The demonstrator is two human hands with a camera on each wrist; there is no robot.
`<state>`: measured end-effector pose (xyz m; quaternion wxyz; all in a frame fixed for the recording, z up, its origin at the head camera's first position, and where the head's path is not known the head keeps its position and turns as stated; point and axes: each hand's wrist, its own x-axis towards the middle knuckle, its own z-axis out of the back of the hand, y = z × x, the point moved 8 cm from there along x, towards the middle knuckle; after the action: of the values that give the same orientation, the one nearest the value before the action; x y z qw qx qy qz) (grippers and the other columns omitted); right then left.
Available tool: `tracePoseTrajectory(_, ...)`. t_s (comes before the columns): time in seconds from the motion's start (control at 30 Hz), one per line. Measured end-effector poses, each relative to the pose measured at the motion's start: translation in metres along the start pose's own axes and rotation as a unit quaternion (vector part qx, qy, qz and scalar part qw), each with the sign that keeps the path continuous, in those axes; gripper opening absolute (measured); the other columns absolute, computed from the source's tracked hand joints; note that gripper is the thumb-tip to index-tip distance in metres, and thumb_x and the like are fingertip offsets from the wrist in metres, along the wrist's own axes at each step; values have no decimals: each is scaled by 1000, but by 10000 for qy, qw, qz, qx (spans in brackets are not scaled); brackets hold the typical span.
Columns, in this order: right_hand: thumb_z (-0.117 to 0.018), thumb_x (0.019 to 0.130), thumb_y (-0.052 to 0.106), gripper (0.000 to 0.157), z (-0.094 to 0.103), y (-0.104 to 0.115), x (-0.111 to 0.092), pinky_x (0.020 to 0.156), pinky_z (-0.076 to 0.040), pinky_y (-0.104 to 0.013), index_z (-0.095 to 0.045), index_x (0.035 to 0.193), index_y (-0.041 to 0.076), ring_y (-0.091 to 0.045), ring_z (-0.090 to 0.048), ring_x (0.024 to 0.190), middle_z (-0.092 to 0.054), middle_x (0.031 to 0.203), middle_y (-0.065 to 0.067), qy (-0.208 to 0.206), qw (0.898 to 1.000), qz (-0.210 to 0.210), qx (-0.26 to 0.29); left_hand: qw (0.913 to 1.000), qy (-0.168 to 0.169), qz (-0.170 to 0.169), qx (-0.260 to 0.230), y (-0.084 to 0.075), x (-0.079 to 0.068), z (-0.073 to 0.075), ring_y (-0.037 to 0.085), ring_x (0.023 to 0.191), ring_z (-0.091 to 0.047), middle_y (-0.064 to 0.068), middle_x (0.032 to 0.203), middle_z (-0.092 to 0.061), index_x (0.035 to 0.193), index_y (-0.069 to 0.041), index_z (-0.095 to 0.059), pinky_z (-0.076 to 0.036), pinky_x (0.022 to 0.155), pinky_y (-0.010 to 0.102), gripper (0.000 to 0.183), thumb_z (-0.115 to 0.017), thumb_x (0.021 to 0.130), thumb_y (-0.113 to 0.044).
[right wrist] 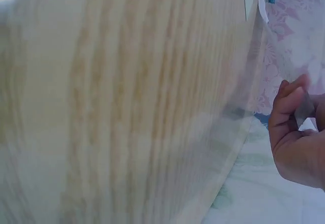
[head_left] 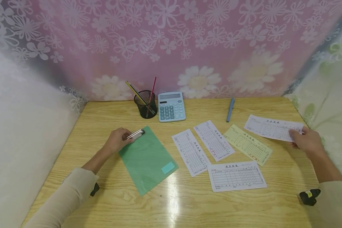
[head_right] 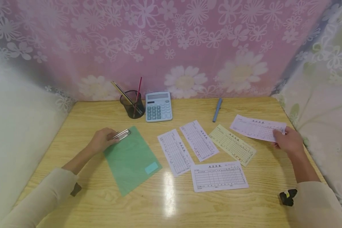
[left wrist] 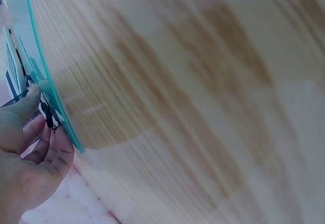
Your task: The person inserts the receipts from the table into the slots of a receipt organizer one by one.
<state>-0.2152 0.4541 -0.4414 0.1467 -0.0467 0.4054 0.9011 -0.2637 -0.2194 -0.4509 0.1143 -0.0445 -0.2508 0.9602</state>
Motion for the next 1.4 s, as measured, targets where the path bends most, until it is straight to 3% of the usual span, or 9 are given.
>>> tracePoseTrajectory(0.2, -40, 99, 26, 54, 4, 10, -2, 56, -54, -26, -29, 135, -13, -2, -61, 60, -53, 68, 23, -118, 9989, -89, 443, 10000, -10, -47, -64, 1, 2, 0, 20, 79, -53, 12, 92, -61, 107, 1, -65, -43, 67, 30, 33, -72, 84, -20)
tracePoseTrajectory(0.43, -54, 95, 29, 49, 10, 39, -5, 59, -53, -20, -35, 137, 14, 3, -61, 67, -57, 78, 31, -68, 9907, -94, 1358, 9999, -12, -78, -80, 3, 2, -1, 20, 80, -55, 13, 94, -63, 108, 1, -65, -44, 68, 31, 34, -72, 83, -21)
tracePoseTrajectory(0.53, -61, 91, 29, 42, 5, 56, -8, 58, -51, -19, -45, 128, 18, 1, -61, 68, -60, 80, 25, -57, 9784, -1, 2067, 10000, -10, -54, -72, 4, 3, -2, 20, 80, -55, 12, 94, -63, 108, 0, -65, -44, 68, 31, 34, -72, 83, -22)
tracePoseTrajectory(0.67, -68, 85, 23, 19, -9, 84, -13, 58, -50, -18, -63, 104, 20, -3, -61, 70, -65, 82, 13, 205, 9460, 183, 3229, 10000, 2, -72, 7, 4, 3, -2, 20, 80, -54, 12, 94, -62, 107, 1, -65, -44, 67, 30, 34, -72, 83, -22)
tracePoseTrajectory(0.73, -69, 85, 20, 11, -19, 99, -16, 59, -50, -18, -68, 95, 22, -5, -61, 71, -66, 83, 10, 386, 9367, 294, 3468, 9999, 19, -110, 77, 2, 3, -1, 19, 79, -53, 12, 94, -62, 107, 1, -65, -43, 67, 30, 34, -72, 84, -22)
tracePoseTrajectory(0.9, -69, 85, 25, 7, -51, 137, -22, 63, -51, -18, -71, 92, 24, -5, -61, 71, -67, 83, 10, 748, 9460, 460, 3120, 9988, 68, -348, 328, -6, 1, 1, 18, 76, -51, 10, 89, -60, 104, 1, -66, -42, 64, 29, 31, -71, 85, -23)
tracePoseTrajectory(1.03, -65, 88, 25, 13, -83, 165, -24, 67, -52, -19, -68, 100, 19, -4, -63, 76, -67, 87, 10, 1349, 9499, 648, 2742, 9964, 45, -593, 611, -12, 1, 2, 16, 73, -51, 8, 86, -60, 101, 0, -67, -43, 63, 30, 29, -71, 85, -24)
tracePoseTrajectory(1.27, -58, 94, 19, 35, -137, 200, -26, 72, -53, -19, -54, 117, -7, -3, -64, 77, -66, 83, 11, 1988, 9546, 843, 2050, 9928, 145, -752, 919, -17, 5, 2, 16, 73, -54, 8, 86, -62, 98, 0, -66, -46, 66, 33, 28, -71, 84, -24)
tracePoseTrajectory(1.4, -59, 93, 14, 37, -169, 208, -24, 72, -54, -21, -51, 117, -13, -5, -65, 75, -65, 80, 8, 2302, 9522, 706, 1878, 9917, 265, -773, 990, -20, 7, 3, 15, 71, -52, 7, 83, -61, 97, -1, -66, -45, 65, 33, 29, -71, 84, -25)
